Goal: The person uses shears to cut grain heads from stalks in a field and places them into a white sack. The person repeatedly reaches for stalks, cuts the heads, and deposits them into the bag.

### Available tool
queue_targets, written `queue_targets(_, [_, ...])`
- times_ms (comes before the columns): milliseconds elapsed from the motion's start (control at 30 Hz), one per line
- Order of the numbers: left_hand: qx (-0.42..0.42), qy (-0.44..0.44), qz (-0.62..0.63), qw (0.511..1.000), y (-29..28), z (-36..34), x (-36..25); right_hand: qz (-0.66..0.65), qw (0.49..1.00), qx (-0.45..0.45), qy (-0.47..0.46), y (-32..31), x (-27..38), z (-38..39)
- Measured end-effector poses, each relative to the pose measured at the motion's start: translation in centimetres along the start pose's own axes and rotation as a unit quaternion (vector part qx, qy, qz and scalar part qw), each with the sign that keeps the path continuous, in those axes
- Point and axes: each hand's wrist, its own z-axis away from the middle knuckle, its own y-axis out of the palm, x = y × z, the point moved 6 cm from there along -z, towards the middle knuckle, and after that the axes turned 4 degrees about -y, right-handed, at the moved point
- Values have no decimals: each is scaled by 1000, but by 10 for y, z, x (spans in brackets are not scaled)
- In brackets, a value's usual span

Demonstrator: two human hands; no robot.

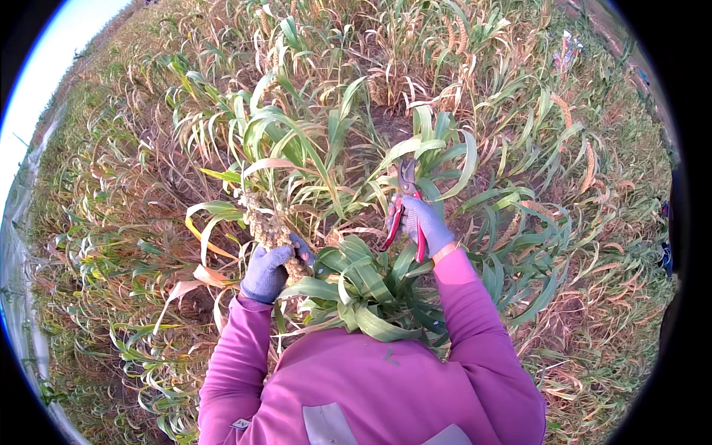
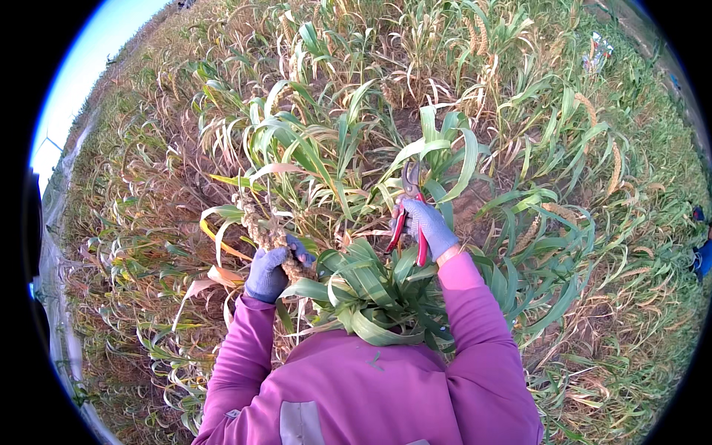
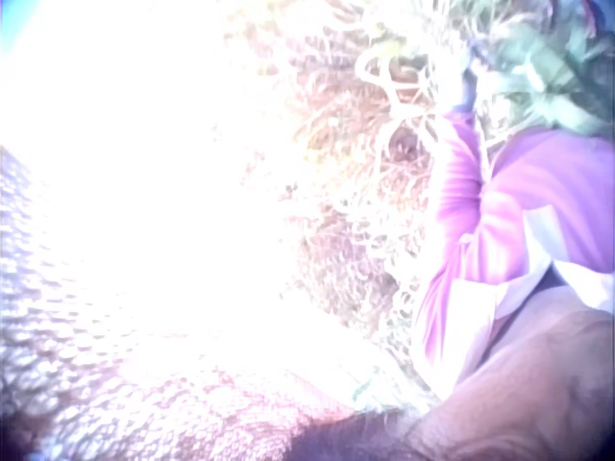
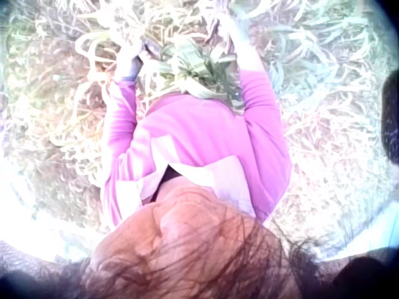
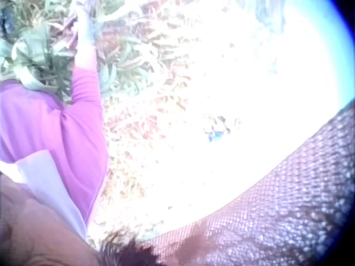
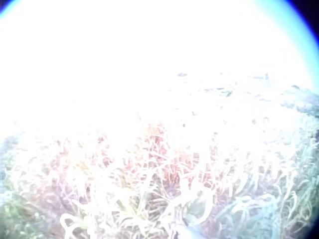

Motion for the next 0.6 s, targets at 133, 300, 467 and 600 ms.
queue_targets(133, [-32,18,-7,999,-11,11,-2,213,964,-107,-116,-3,33,-25])
queue_targets(300, [-76,43,14,996,-34,45,-12,237,956,-42,-168,44,62,-73])
queue_targets(467, [-105,73,-4,992,-47,73,-22,92,988,58,-109,74,45,-119])
queue_targets(600, [-122,78,-11,989,-51,81,-24,132,970,200,-51,103,21,-138])
